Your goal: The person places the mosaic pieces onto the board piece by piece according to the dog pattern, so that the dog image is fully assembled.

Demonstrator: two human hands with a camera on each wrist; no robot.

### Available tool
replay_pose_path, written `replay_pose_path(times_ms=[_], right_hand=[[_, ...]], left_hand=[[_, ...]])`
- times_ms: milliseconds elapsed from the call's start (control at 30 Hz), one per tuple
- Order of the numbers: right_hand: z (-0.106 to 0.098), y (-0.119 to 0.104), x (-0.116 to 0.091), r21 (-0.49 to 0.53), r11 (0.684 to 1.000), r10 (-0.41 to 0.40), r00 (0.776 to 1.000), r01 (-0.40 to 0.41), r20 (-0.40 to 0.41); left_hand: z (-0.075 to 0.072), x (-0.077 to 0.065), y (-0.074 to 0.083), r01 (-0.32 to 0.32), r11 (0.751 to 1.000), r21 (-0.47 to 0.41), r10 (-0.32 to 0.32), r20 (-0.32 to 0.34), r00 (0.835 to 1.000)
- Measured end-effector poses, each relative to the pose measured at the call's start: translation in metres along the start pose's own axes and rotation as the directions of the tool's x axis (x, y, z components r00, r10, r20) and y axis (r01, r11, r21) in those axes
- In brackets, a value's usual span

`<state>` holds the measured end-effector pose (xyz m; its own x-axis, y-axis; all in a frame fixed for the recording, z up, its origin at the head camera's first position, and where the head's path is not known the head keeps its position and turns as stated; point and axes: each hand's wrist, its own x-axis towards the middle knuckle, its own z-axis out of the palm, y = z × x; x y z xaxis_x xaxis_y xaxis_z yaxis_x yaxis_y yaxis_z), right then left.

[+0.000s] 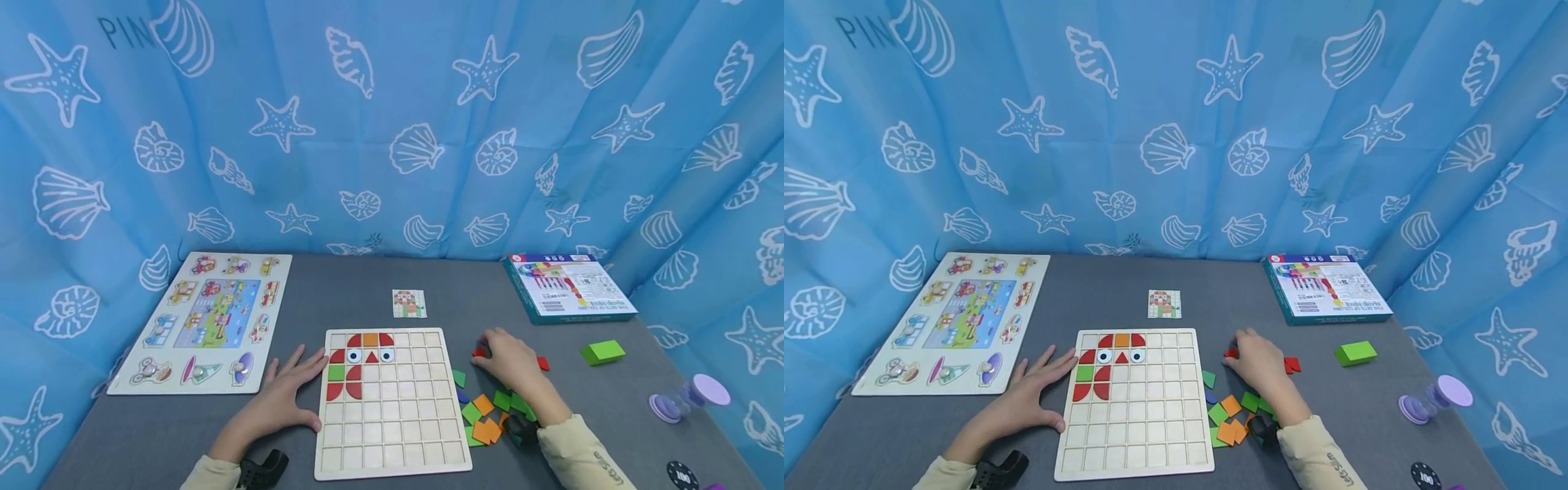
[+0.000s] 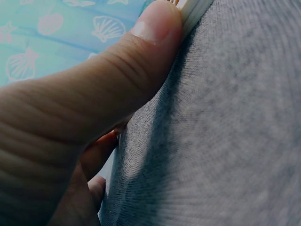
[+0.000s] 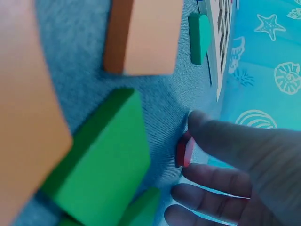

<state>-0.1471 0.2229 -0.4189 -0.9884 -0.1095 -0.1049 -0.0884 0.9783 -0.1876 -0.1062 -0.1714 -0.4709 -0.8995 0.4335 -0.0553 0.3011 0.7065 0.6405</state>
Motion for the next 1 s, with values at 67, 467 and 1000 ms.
replay_pose_path(times_ms=[67,467,1000], right_hand=[[0.001,0.000,0.001,-0.001,1.000,0.017,1.000,-0.017,-0.004],[0.003,-0.037,-0.003,0.048,0.991,-0.117,0.988,0.122,-0.103],[0.027,-0.126,0.003,-0.014,0.901,-0.434,0.900,0.434,-0.043]], left_hand=[[0.000,0.000,0.000,0.004,1.000,-0.004,-0.004,0.003,1.000],[-0.001,-0.001,0.002,0.005,1.000,0.002,-0.005,-0.002,1.000],[0.001,0.000,0.001,0.011,1.000,0.009,-0.011,-0.002,1.000]])
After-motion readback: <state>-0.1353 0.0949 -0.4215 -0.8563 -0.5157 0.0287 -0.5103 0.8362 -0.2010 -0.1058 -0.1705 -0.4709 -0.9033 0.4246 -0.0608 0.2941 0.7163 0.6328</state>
